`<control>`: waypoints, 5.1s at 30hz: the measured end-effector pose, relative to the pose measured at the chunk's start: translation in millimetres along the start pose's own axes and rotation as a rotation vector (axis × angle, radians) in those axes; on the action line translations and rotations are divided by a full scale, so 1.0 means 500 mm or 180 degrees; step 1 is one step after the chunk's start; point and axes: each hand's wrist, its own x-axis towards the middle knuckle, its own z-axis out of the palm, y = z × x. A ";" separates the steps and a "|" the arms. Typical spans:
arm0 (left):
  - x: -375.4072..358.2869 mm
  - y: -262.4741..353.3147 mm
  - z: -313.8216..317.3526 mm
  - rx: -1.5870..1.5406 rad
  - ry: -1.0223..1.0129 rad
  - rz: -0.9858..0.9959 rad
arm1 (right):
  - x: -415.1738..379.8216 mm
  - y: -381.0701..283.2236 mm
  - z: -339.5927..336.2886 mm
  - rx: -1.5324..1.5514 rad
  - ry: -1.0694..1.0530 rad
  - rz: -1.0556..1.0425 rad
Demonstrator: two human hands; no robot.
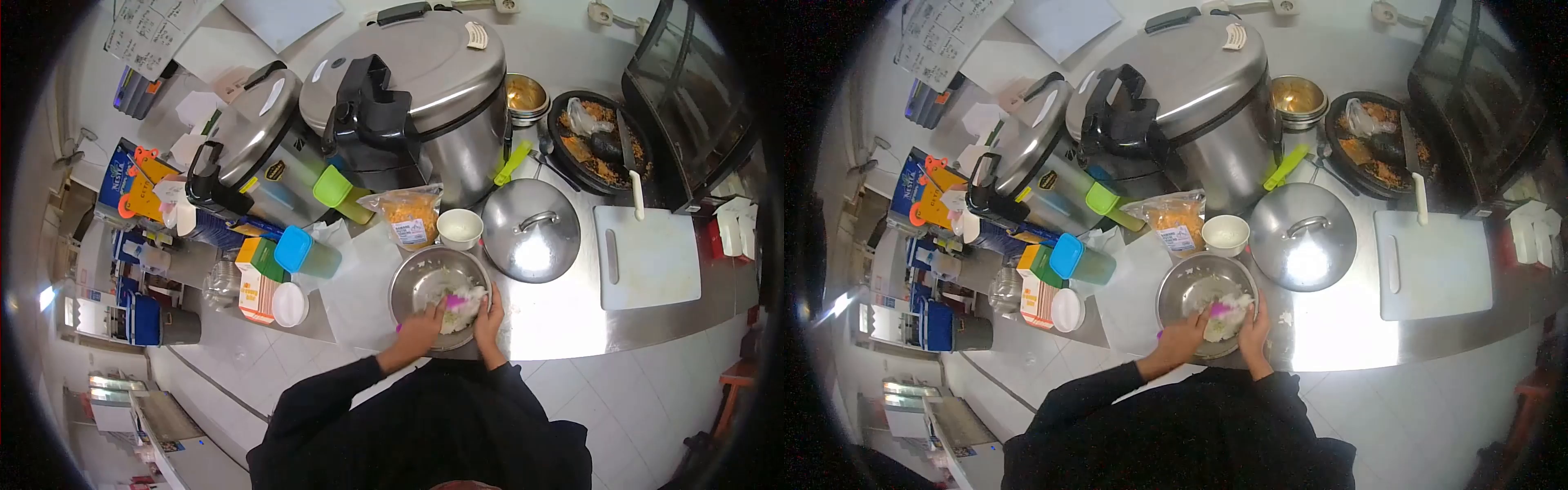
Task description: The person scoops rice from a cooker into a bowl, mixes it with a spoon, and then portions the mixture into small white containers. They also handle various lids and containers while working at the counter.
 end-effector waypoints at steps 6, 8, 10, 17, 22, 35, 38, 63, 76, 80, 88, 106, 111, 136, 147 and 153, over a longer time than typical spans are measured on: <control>-0.104 -0.031 -0.070 0.0148 -0.0341 -0.0215 | -0.002 -0.005 0.003 0.0200 0.0070 -0.0018; -0.118 -0.021 -0.076 -0.0014 -0.0429 -0.0189 | -0.003 0.003 0.002 0.0180 0.0043 0.0046; -0.111 -0.004 -0.002 0.0117 -0.0151 -0.0091 | -0.004 0.006 0.002 -0.0012 0.0055 0.0026; -0.046 -0.081 -0.027 -0.0363 -0.0174 -0.0556 | 0.002 -0.020 -0.005 -0.0066 -0.0143 -0.0049; -0.125 -0.007 -0.025 -0.0139 -0.0387 -0.0320 | 0.002 -0.008 -0.006 -0.0012 -0.0117 -0.0097; 0.045 -0.026 0.043 -0.0661 -0.0208 -0.1162 | 0.009 0.008 -0.006 -0.0525 -0.0040 -0.0299; -0.011 0.034 -0.019 -0.0256 -0.0476 -0.0534 | 0.011 -0.021 0.003 -0.0083 0.0052 -0.0053; 0.017 -0.147 0.030 -0.5463 -0.2187 -0.1739 | 0.001 0.037 0.005 0.0184 0.0132 0.0178; -0.005 -0.045 0.026 -0.1399 -0.1183 -0.0934 | -0.015 -0.008 0.023 -0.0123 0.0497 0.0248; 0.055 -0.135 -0.010 -0.1528 -0.1466 -0.0552 | -0.010 -0.017 0.020 -0.0137 0.0343 0.0086; 0.003 -0.066 -0.017 -0.0823 -0.0908 -0.0467 | -0.007 0.001 0.024 -0.0293 0.0548 -0.0107; 0.060 -0.175 -0.086 0.0588 0.0583 0.0487 | 0.009 -0.008 0.014 -0.0321 0.0458 -0.0134; 0.032 -0.149 -0.048 -0.0277 -0.1247 -0.0107 | 0.004 -0.010 0.022 -0.0226 0.0605 -0.0004; 0.018 -0.106 -0.021 -0.1668 -0.1124 -0.0538 | 0.001 -0.007 0.023 -0.0228 0.0609 0.0058; -0.007 -0.046 -0.025 -0.1131 -0.0862 -0.0365 | 0.007 -0.002 0.025 -0.0294 0.0643 0.0109; 0.090 -0.115 -0.028 0.0014 -0.0535 -0.0905 | 0.013 0.002 0.019 -0.0376 0.0577 0.0074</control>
